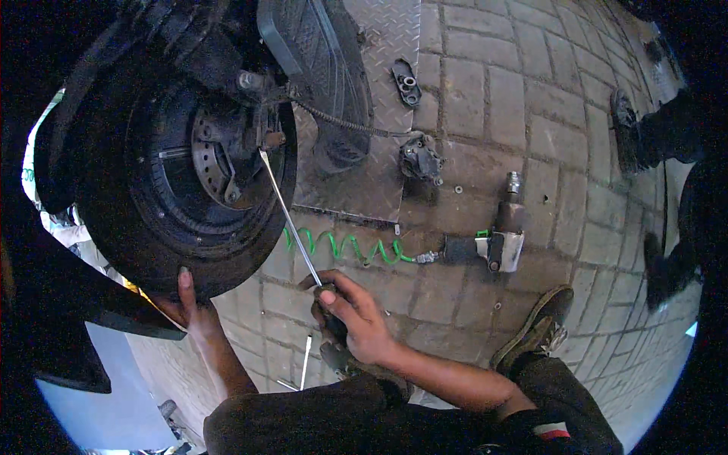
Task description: The person uses an impact wrench and a manual screwdriver to remove and replace components of a rear disc brake assembly on a green electric motorcycle.
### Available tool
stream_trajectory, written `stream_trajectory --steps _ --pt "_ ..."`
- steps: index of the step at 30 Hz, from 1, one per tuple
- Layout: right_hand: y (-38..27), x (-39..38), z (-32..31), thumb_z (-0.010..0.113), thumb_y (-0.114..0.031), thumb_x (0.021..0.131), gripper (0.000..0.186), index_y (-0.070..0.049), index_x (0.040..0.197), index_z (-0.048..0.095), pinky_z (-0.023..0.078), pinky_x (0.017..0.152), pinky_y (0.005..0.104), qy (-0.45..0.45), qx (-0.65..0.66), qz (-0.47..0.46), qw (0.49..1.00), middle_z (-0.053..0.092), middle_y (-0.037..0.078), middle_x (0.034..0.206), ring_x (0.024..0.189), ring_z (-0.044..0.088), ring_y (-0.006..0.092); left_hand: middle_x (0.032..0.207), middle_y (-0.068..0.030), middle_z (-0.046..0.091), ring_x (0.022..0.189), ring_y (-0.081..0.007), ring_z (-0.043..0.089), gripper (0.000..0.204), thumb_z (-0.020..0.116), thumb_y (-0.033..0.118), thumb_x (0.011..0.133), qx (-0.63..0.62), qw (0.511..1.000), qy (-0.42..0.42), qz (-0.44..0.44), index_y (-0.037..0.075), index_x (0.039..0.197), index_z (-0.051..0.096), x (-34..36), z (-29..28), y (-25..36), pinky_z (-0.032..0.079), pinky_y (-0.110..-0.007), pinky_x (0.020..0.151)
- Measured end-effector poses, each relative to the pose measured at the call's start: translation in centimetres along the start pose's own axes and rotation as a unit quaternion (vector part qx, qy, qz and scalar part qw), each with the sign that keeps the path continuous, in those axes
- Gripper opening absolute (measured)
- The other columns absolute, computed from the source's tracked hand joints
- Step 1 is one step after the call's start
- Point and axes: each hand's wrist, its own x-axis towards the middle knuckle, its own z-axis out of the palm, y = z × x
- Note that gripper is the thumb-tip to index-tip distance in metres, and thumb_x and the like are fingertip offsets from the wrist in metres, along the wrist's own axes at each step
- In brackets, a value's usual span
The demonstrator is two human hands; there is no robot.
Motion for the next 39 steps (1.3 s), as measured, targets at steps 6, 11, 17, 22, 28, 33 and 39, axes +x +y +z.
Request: stream_trajectory --steps 6,11,17,22,28,33,39 --pt "1.7 0.6 0.9 0.053 -0.039 0.105 0.042 -0.004 0.127 0.055 0.038 0.050 0.0257 -0.021 0.125 -0.003 0.992 0.054 0.004 0.076 0.058 0.049 0.0110 0.158 -0.0195 0.040 0.139 -0.0338 0.045 0.084 0.075 0.012 0.088 -0.004 0.999 -0.019 0.032 0.000 0.158 0.030 -0.1 0.9 0.6 0.032 -0.047 0.121" --pt "3.7 2.3 3.7 0.055 -0.035 0.104 0.035 -0.005 0.121 0.054 0.038 0.048 0.0265 -0.055 0.275 0.016 0.960 0.053 0.004 0.075 0.056 0.048 0.0123 0.157 -0.0193 0.042 0.139 -0.0328 0.045 0.081 0.075 0.012 0.089 -0.022 0.999 -0.024 0.013 0.000 0.157 0.033 -0.2 0.6 0.9 0.032 -0.046 0.120" --pt "4.7 4.6 8.3 0.048 -0.044 0.109 0.036 -0.009 0.103 0.052 0.036 0.043 0.0279 0.038 0.199 -0.039 0.978 0.052 0.002 0.070 0.049 0.046 0.0110 0.156 -0.0205 0.042 0.137 -0.0331 0.047 0.081 0.076 0.015 0.089 0.007 0.999 0.000 0.032 -0.003 0.156 0.034 -0.5 0.5 -0.2 0.035 -0.047 0.118" --pt "4.7 5.6 8.1 0.044 -0.050 0.109 0.043 -0.010 0.096 0.052 0.035 0.040 0.0290 -0.060 0.319 0.030 0.945 0.049 0.002 0.064 0.044 0.043 0.0123 0.157 -0.0228 0.041 0.138 -0.0344 0.046 0.085 0.077 0.016 0.088 0.024 0.999 -0.007 0.029 -0.003 0.157 0.031 -0.4 -0.5 -0.3 0.034 -0.047 0.119" --pt "6.3 6.9 8.6 0.045 -0.051 0.109 0.045 -0.010 0.093 0.054 0.033 0.040 0.0283 -0.003 0.260 -0.028 0.965 0.051 0.001 0.066 0.044 0.043 0.0117 0.157 -0.0227 0.040 0.138 -0.0359 0.045 0.087 0.077 0.014 0.086 -0.006 0.998 -0.037 0.052 -0.004 0.157 0.030 -0.2 -0.1 -0.5 0.031 -0.048 0.121" --pt "5.3 6.6 8.8 0.045 -0.051 0.109 0.047 -0.009 0.091 0.055 0.033 0.041 0.0286 0.037 0.207 -0.026 0.977 0.049 0.001 0.062 0.043 0.042 0.0116 0.159 -0.0217 0.038 0.140 -0.0365 0.043 0.090 0.079 0.014 0.085 -0.009 1.000 -0.019 0.011 -0.002 0.158 0.028 -0.8 -0.3 -1.4 0.030 -0.049 0.121" --pt "5.4 7.0 7.6 0.046 -0.051 0.108 0.048 -0.009 0.087 0.053 0.033 0.040 0.0291 -0.106 0.356 0.030 0.928 0.046 -0.001 0.060 0.042 0.041 0.0115 0.159 -0.0213 0.037 0.140 -0.0360 0.043 0.091 0.078 0.015 0.086 -0.003 1.000 -0.003 -0.021 -0.002 0.159 0.026 -0.8 -0.9 -1.1 0.031 -0.049 0.121"
